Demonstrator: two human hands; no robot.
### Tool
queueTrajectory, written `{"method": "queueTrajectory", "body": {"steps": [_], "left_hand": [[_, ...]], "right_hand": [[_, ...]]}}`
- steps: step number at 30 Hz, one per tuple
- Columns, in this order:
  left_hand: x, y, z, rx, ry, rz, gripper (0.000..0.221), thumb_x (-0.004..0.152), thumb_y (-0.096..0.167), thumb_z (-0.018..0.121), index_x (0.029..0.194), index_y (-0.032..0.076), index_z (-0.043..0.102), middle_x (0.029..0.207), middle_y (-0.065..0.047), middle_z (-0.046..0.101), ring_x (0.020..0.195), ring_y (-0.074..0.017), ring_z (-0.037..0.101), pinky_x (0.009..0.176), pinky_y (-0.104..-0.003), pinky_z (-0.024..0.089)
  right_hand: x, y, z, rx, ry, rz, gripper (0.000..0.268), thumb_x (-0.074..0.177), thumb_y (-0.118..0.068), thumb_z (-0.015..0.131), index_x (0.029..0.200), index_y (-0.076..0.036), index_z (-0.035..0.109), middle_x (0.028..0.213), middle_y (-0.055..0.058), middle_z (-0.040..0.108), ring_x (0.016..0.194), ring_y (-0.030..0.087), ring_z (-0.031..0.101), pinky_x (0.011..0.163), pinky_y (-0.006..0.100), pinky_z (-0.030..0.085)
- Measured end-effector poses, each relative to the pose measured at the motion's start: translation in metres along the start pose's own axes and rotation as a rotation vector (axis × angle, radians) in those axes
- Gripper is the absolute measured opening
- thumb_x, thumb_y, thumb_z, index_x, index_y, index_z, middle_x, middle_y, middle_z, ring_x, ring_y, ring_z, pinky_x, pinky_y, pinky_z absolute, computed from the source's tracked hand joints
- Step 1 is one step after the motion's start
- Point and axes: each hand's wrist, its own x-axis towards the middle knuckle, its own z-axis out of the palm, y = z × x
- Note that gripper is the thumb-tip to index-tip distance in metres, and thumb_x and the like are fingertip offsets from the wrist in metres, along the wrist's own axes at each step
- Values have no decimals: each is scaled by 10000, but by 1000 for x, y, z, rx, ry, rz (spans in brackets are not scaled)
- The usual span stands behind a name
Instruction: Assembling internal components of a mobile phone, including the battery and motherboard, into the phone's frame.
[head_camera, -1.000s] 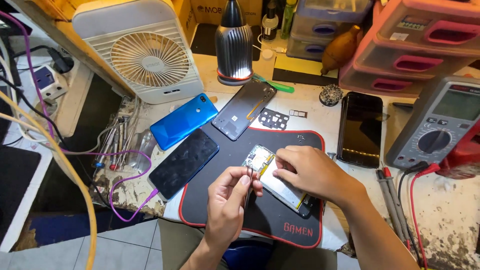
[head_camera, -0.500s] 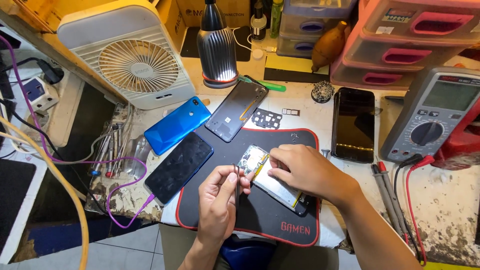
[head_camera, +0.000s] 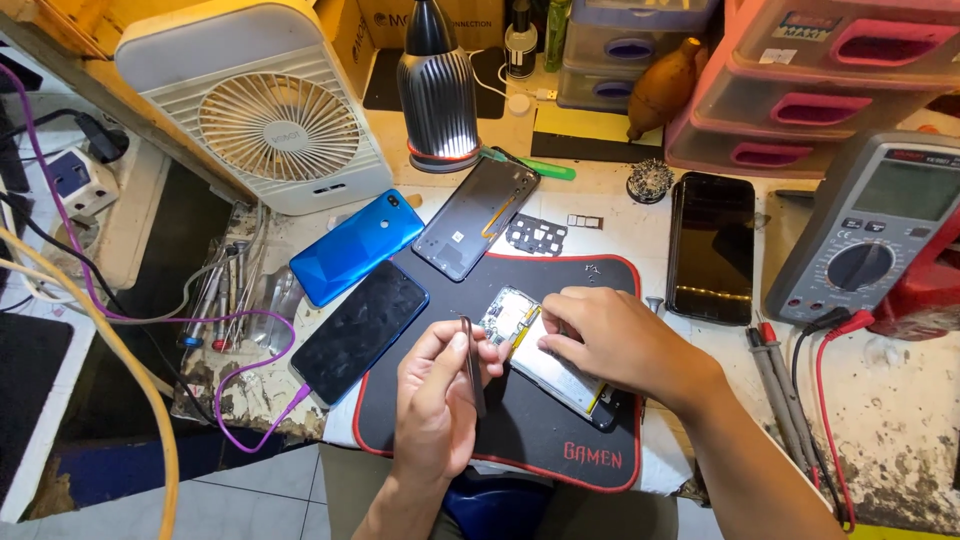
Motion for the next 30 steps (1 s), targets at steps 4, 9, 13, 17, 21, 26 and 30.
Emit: {"method": "queueTrajectory", "body": {"steps": [4, 9, 13, 17, 21, 26, 30], "left_hand": [[2, 5, 7, -62, 92, -76, 197, 1004, 153, 583, 1025, -31, 648, 826, -162, 687, 725, -216, 656, 1045, -534, 545], [6, 13, 26, -78, 337, -156, 219, 1019, 110, 538, 1119, -72, 609, 953, -274, 679, 895, -349, 675, 921, -524, 587], [6, 13, 29, -68, 326, -166, 187, 1029, 127, 545, 1106, -28, 618, 978, -240, 702, 963, -328, 693, 855, -494, 572], [1, 13, 32, -74, 369, -169, 195, 1035, 129, 534, 1117, -29, 613, 998, -245, 700, 960, -319, 685, 891, -501, 572], [0, 10, 30, -113, 396, -142, 184, 1034, 125, 535, 1111, -25, 608, 971, -247, 683, 915, -306, 670, 945, -534, 577], [-7, 6, 12, 185, 117, -21, 176, 1015, 103, 553, 1030, -47, 644, 862, -200, 698, 788, -245, 680, 889, -444, 599], [-27, 30, 20, 986, -393, 297, 122, 937, 139, 605, 906, 84, 710, 819, -26, 736, 723, -150, 678, 679, -300, 535]], "right_hand": [[1, 1, 2, 9, 1, -13, 273, 962, -376, 683, 819, -181, 558, 797, -22, 647, 750, 216, 607, 660, 382, 437], [0, -1, 0, 13, 3, -17, 272, 970, -364, 676, 812, -178, 556, 785, -25, 638, 732, 204, 592, 652, 369, 437], [0, -2, -1, 2, -1, 5, 258, 968, -371, 668, 822, -186, 562, 799, -29, 636, 743, 205, 598, 655, 375, 436], [-1, -2, 1, 0, -8, 7, 257, 973, -376, 656, 828, -188, 561, 796, -29, 635, 743, 206, 596, 652, 377, 432], [-3, -4, -2, 25, -14, 16, 267, 981, -373, 662, 828, -185, 548, 802, -22, 626, 747, 206, 586, 657, 373, 423], [-5, -5, 13, -154, 40, 151, 654, 791, -712, 760, 1152, -223, 521, 1119, 22, 566, 987, 339, 643, 737, 495, 503], [2, 1, 35, -299, 212, 72, 909, 624, -851, 792, 1202, -188, 563, 1028, 66, 638, 971, 347, 654, 757, 505, 517]]}}
